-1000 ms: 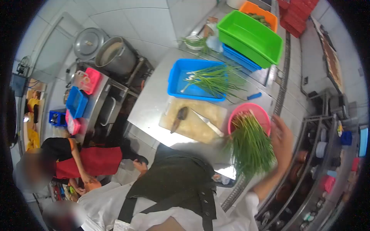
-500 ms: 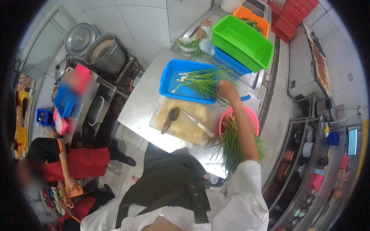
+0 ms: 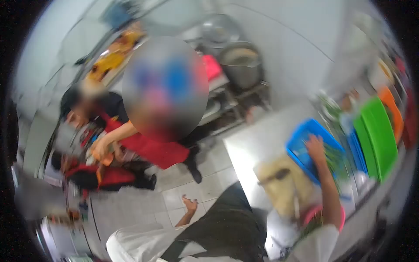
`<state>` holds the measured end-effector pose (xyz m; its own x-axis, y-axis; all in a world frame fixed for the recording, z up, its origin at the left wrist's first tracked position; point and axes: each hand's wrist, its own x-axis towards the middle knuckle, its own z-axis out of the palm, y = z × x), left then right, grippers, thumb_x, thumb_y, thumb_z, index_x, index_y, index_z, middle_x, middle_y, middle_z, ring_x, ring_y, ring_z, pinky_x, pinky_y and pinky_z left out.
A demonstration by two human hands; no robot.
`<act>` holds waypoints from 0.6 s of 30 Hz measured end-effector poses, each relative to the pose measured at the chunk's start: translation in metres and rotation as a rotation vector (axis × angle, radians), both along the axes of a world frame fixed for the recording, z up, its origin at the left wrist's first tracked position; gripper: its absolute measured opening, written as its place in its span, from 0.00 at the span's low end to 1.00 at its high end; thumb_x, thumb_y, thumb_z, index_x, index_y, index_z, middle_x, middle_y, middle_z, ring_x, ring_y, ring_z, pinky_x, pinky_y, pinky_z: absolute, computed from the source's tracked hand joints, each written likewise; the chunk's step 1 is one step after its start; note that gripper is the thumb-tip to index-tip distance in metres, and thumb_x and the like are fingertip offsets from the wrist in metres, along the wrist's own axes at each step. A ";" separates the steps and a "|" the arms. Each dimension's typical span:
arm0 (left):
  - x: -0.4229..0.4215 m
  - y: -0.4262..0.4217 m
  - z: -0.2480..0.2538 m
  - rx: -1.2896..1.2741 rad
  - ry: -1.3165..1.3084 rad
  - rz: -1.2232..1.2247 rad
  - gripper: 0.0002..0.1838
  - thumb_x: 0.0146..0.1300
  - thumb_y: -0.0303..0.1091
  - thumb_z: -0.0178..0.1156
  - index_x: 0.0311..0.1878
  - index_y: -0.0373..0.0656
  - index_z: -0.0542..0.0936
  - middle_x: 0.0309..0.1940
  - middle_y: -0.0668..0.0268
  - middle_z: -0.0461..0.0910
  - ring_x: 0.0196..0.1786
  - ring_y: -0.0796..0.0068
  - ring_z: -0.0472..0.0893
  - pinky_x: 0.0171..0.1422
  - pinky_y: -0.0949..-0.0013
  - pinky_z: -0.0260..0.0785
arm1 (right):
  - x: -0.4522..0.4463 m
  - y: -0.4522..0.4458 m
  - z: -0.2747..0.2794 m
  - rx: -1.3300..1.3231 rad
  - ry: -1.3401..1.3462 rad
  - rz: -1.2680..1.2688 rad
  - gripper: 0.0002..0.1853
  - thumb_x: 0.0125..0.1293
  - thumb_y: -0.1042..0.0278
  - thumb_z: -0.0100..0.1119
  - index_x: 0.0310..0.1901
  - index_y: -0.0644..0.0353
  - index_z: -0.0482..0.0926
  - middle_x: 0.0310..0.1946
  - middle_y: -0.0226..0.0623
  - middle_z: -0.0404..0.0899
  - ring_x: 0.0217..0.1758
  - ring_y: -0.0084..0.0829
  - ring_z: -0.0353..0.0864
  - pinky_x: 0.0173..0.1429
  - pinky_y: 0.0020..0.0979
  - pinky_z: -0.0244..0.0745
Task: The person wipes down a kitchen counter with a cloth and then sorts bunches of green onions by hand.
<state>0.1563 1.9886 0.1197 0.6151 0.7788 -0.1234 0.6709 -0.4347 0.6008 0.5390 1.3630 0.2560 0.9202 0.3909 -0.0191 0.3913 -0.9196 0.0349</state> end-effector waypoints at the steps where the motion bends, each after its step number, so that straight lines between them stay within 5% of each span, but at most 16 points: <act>1: -0.009 -0.013 0.016 -0.098 0.084 0.097 0.46 0.45 0.28 0.62 0.68 0.39 0.49 0.54 0.38 0.60 0.55 0.47 0.66 0.63 0.49 0.59 | -0.004 0.006 0.021 -0.005 0.053 -0.018 0.16 0.62 0.62 0.56 0.51 0.49 0.81 0.60 0.46 0.71 0.66 0.45 0.67 0.68 0.60 0.57; 4: -0.038 -0.039 0.026 -0.112 0.142 0.191 0.46 0.46 0.28 0.61 0.68 0.41 0.47 0.55 0.35 0.57 0.57 0.43 0.65 0.65 0.47 0.58 | -0.013 0.014 0.048 -0.066 0.255 0.069 0.18 0.60 0.56 0.62 0.51 0.50 0.78 0.57 0.45 0.73 0.65 0.48 0.68 0.66 0.61 0.60; 10: -0.096 -0.062 -0.016 -0.188 0.311 0.288 0.47 0.45 0.31 0.61 0.68 0.45 0.45 0.57 0.33 0.54 0.49 0.35 0.71 0.59 0.46 0.66 | 0.010 -0.017 -0.018 -0.136 0.106 0.093 0.21 0.56 0.58 0.66 0.51 0.51 0.75 0.48 0.46 0.77 0.55 0.45 0.78 0.59 0.53 0.70; 13: -0.089 -0.071 -0.006 -0.259 0.369 0.279 0.47 0.45 0.31 0.61 0.68 0.45 0.45 0.56 0.33 0.54 0.51 0.35 0.69 0.60 0.47 0.65 | 0.012 -0.009 0.019 -0.286 0.253 -0.105 0.11 0.59 0.67 0.61 0.45 0.53 0.76 0.41 0.43 0.80 0.47 0.45 0.81 0.50 0.46 0.76; 15: -0.085 -0.070 -0.005 -0.234 0.362 0.235 0.48 0.45 0.31 0.61 0.68 0.45 0.45 0.56 0.33 0.55 0.54 0.34 0.67 0.62 0.47 0.63 | 0.012 -0.024 0.015 -0.235 0.007 -0.177 0.06 0.59 0.70 0.58 0.38 0.53 0.75 0.35 0.39 0.80 0.41 0.44 0.83 0.44 0.44 0.77; 16: -0.075 -0.068 -0.002 -0.221 0.319 0.221 0.47 0.46 0.32 0.61 0.68 0.45 0.45 0.55 0.32 0.55 0.54 0.34 0.67 0.62 0.47 0.63 | 0.012 -0.027 0.014 -0.242 0.012 -0.187 0.06 0.59 0.70 0.58 0.38 0.53 0.75 0.35 0.39 0.80 0.41 0.44 0.83 0.44 0.44 0.77; 18: -0.060 -0.063 0.001 -0.210 0.279 0.198 0.46 0.47 0.32 0.60 0.68 0.45 0.46 0.55 0.32 0.56 0.53 0.34 0.68 0.63 0.48 0.62 | 0.013 -0.033 0.012 -0.292 0.284 -0.403 0.20 0.60 0.59 0.62 0.52 0.55 0.74 0.50 0.47 0.78 0.56 0.47 0.78 0.51 0.48 0.74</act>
